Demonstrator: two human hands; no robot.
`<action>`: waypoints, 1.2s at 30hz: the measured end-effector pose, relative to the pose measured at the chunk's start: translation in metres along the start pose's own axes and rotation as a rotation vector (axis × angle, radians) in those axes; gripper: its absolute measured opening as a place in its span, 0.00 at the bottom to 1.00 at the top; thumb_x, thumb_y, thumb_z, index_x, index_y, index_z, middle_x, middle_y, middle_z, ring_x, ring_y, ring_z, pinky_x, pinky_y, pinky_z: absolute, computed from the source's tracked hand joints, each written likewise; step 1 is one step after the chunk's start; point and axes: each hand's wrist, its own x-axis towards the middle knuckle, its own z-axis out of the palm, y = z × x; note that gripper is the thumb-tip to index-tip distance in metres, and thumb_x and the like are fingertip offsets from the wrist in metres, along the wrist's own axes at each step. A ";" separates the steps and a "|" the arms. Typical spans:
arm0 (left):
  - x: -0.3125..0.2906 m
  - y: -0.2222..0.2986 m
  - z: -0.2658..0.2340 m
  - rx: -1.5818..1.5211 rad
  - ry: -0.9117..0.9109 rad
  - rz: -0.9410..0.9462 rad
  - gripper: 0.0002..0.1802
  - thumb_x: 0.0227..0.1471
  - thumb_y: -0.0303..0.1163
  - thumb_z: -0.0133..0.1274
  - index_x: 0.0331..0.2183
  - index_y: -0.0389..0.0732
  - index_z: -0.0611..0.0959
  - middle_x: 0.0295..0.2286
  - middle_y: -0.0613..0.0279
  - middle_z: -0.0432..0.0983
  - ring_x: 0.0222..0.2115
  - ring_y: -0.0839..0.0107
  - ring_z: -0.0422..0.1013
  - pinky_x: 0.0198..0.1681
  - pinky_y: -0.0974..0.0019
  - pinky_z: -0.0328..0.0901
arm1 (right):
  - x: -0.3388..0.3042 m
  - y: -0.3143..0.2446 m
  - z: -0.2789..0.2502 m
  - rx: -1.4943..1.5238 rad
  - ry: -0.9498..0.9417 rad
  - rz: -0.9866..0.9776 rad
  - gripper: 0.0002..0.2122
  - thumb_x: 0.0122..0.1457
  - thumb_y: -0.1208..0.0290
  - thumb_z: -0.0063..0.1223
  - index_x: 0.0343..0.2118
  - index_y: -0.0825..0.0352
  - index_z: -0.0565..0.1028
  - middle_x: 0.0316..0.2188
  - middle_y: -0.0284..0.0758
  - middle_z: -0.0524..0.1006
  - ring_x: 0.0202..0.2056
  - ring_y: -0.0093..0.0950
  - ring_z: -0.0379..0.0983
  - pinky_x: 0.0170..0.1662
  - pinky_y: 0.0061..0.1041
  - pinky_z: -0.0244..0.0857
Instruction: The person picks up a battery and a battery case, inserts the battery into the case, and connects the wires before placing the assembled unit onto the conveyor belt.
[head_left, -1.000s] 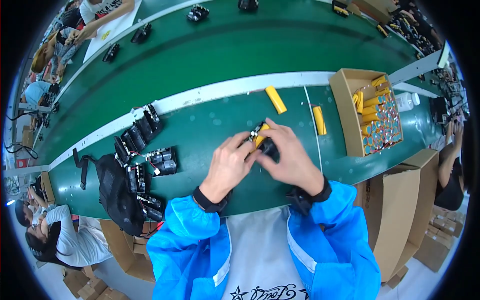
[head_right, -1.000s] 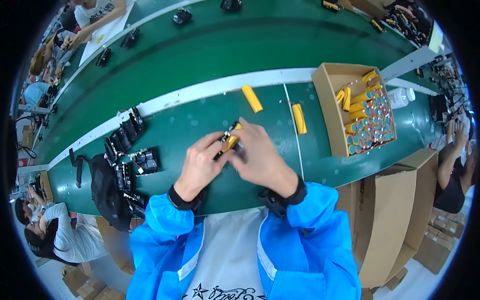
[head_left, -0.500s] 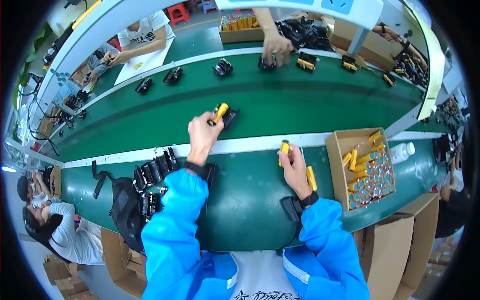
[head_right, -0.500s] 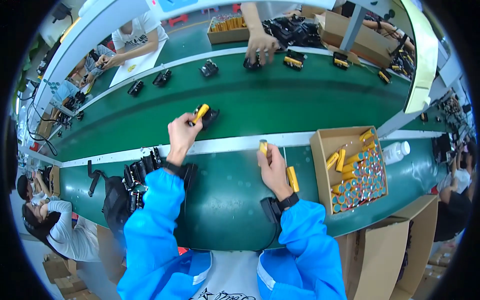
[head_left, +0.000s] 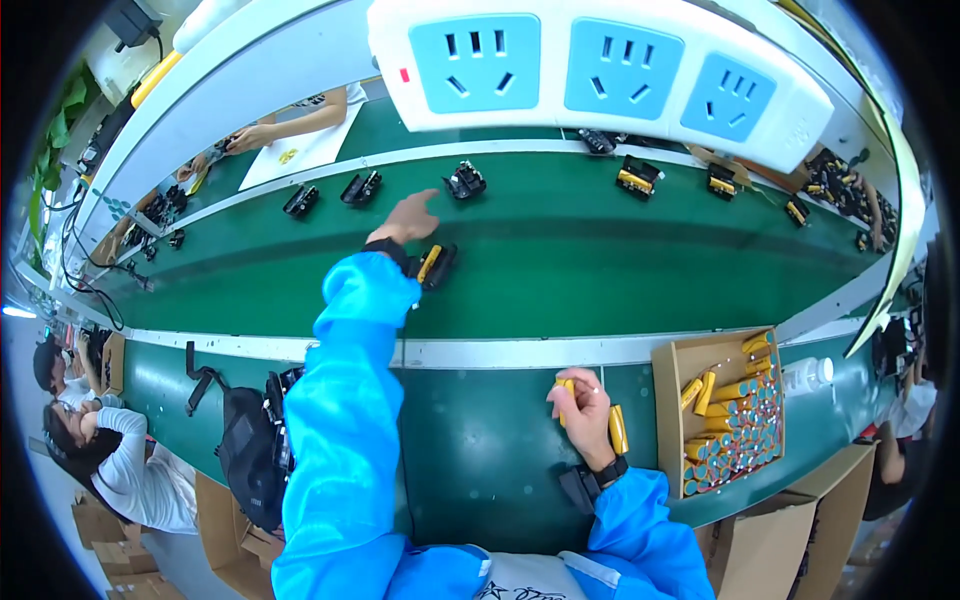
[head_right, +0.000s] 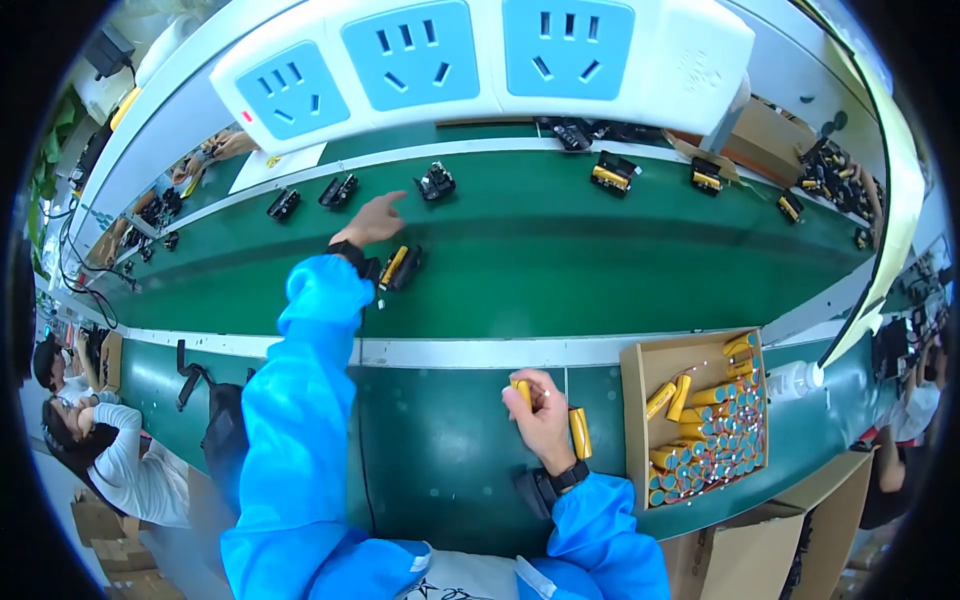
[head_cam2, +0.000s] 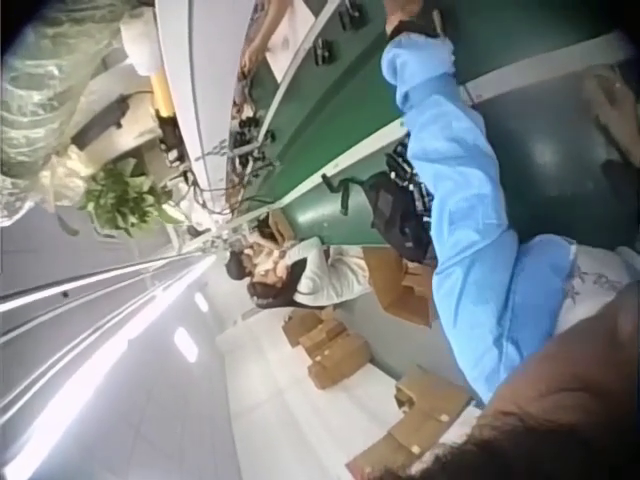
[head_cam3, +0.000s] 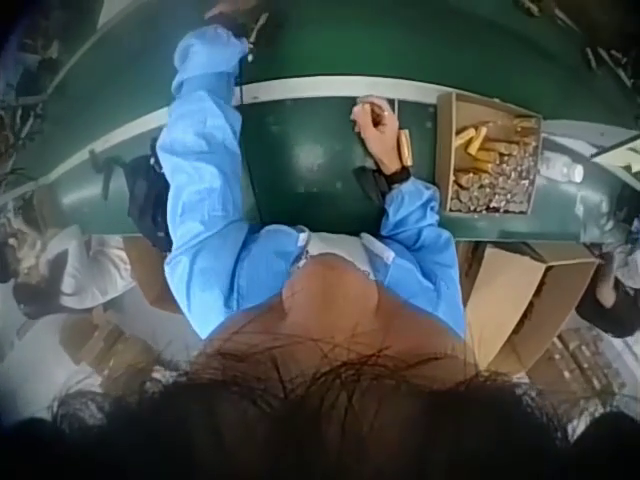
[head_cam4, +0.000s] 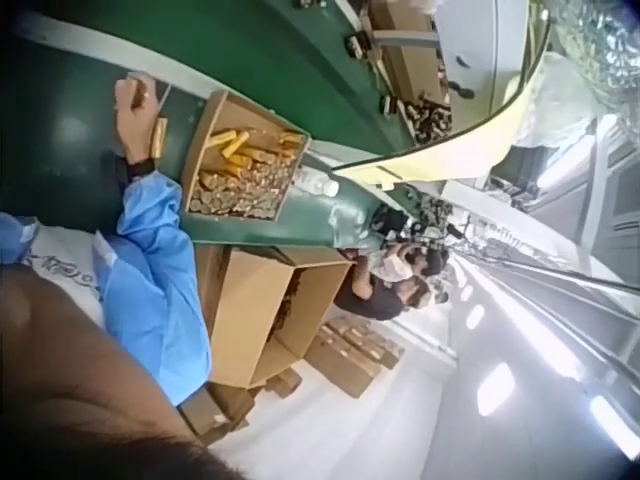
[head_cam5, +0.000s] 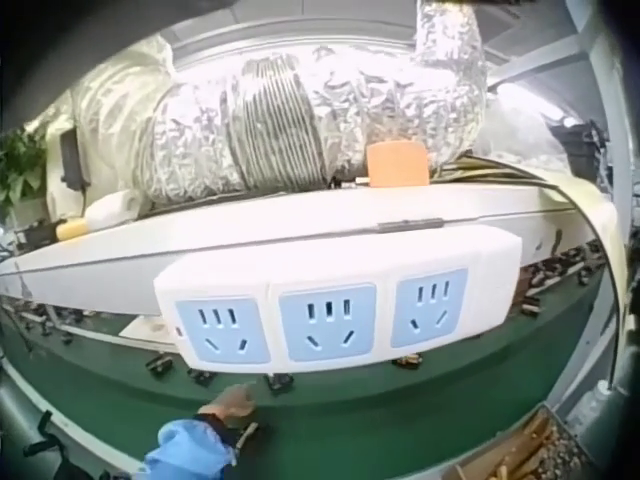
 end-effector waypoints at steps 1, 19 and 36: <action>0.011 0.001 0.016 0.094 0.037 0.026 0.17 0.48 0.34 0.56 0.42 0.43 0.85 0.38 0.52 0.81 0.37 0.52 0.77 0.40 0.57 0.71 | 0.001 0.002 -0.001 -0.054 -0.024 -0.007 0.10 0.65 0.74 0.46 0.48 0.67 0.69 0.36 0.39 0.78 0.26 0.18 0.71 0.29 0.17 0.64; -0.239 0.145 0.009 0.599 0.051 0.634 0.06 0.44 0.29 0.50 0.27 0.39 0.79 0.29 0.58 0.72 0.34 0.63 0.70 0.39 0.61 0.63 | 0.011 -0.027 0.002 0.116 0.175 0.085 0.15 0.69 0.65 0.37 0.39 0.71 0.74 0.26 0.36 0.76 0.21 0.19 0.66 0.25 0.18 0.59; -0.331 0.126 0.027 -0.826 -0.290 0.156 0.05 0.47 0.26 0.62 0.29 0.36 0.83 0.26 0.60 0.77 0.25 0.65 0.71 0.26 0.68 0.63 | -0.068 -0.052 0.043 0.077 -0.315 0.277 0.10 0.68 0.70 0.44 0.38 0.71 0.75 0.24 0.32 0.75 0.24 0.18 0.69 0.26 0.18 0.62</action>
